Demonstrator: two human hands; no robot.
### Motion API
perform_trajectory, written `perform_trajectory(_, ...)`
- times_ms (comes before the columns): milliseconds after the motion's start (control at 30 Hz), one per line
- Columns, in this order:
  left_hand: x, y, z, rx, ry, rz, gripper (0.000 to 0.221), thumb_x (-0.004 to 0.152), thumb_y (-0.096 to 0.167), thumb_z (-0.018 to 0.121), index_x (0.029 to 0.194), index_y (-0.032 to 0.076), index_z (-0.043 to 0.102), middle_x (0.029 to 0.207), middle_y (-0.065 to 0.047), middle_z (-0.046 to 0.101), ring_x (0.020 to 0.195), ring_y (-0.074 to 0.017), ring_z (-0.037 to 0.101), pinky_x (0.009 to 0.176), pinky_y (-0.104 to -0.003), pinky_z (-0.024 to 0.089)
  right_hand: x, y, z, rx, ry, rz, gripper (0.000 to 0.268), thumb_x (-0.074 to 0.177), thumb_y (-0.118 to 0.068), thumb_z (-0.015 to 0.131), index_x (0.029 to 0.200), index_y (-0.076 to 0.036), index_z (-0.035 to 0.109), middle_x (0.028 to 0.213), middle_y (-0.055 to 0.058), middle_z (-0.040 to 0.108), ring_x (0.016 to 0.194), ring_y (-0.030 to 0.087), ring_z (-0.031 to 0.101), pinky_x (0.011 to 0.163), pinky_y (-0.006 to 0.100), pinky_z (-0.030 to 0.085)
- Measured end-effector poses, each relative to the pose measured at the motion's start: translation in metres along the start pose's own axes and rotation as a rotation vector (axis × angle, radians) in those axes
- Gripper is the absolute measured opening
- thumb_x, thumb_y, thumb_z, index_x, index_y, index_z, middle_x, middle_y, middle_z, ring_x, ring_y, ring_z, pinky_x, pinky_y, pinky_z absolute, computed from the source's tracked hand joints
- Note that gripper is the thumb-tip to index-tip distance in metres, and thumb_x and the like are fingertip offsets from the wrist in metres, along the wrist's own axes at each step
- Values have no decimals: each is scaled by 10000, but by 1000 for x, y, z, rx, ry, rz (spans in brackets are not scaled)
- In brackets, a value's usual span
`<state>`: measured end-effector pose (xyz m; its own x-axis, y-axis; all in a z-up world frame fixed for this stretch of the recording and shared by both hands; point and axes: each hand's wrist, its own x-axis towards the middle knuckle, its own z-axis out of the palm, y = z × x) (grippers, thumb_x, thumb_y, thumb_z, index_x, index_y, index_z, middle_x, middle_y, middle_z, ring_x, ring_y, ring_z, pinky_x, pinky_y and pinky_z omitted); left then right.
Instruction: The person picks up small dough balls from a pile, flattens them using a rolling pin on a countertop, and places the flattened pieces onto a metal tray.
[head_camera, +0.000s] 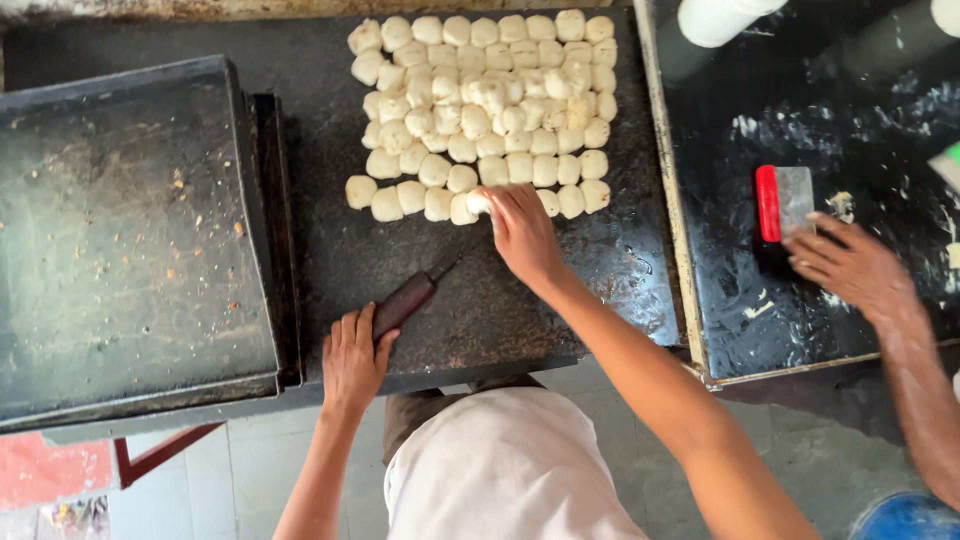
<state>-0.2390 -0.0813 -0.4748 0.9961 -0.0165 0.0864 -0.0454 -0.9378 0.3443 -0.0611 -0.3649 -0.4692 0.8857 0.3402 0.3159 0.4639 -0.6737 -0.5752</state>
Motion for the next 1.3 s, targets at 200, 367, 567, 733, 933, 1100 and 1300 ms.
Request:
perform_trajectory(200,6,-20,18,84,170,-70,553,998,400,656,1372,-2,588,1183,-164,632,1028,-351,620,819,-460,527,-103,-67,6,4,-23,-100,323,967,-57,614,1286,-8,604,1350,167,624,1283,345,578,1124,512,400)
perform_trajectory(367,12,-28,13,9,92,-96,567,998,407,649,1388,4,570,1142,-157,616,1020,-348,600,809,-459,534,-100,-101,18,-79,-43,-89,511,892,-122,679,1359,59,576,1420,213,547,1331,396,486,1078,526,400)
perform_trajectory(567,15,-40,13,-24,43,-24,599,995,409,638,1440,25,518,1167,-151,590,1042,-343,588,829,-479,526,-56,-80,46,-100,-211,263,363,981,-5,586,1334,-63,648,1524,78,560,1406,298,514,1126,399,487)
perform_trajectory(733,10,-46,19,-51,-9,-45,644,974,394,631,1489,47,461,1224,-162,566,1079,-356,582,855,-497,498,-106,-101,51,-222,-150,-43,541,844,8,660,1378,60,593,1540,320,405,1449,432,376,1173,529,376)
perform_trajectory(933,6,-52,20,-37,-40,-39,650,998,371,620,1520,45,414,1253,-168,558,1097,-366,578,875,-501,489,-90,-113,77,-197,-144,206,548,922,-52,662,1441,69,532,1520,284,495,1447,413,419,1164,475,383)
perform_trajectory(1100,4,-51,21,-35,-42,22,665,1002,360,613,1541,39,390,1286,-171,554,1109,-363,581,888,-506,486,-71,-90,65,-108,-174,86,408,912,26,615,1302,-91,628,1542,147,586,1445,327,508,1209,454,396)
perform_trajectory(1300,6,-45,19,54,-74,-37,666,988,356,624,1534,52,394,1265,-160,563,1078,-348,594,873,-499,497,-101,-106,40,-74,2,18,756,744,-64,757,1410,108,444,1448,412,433,1381,559,294,1138,603,227)
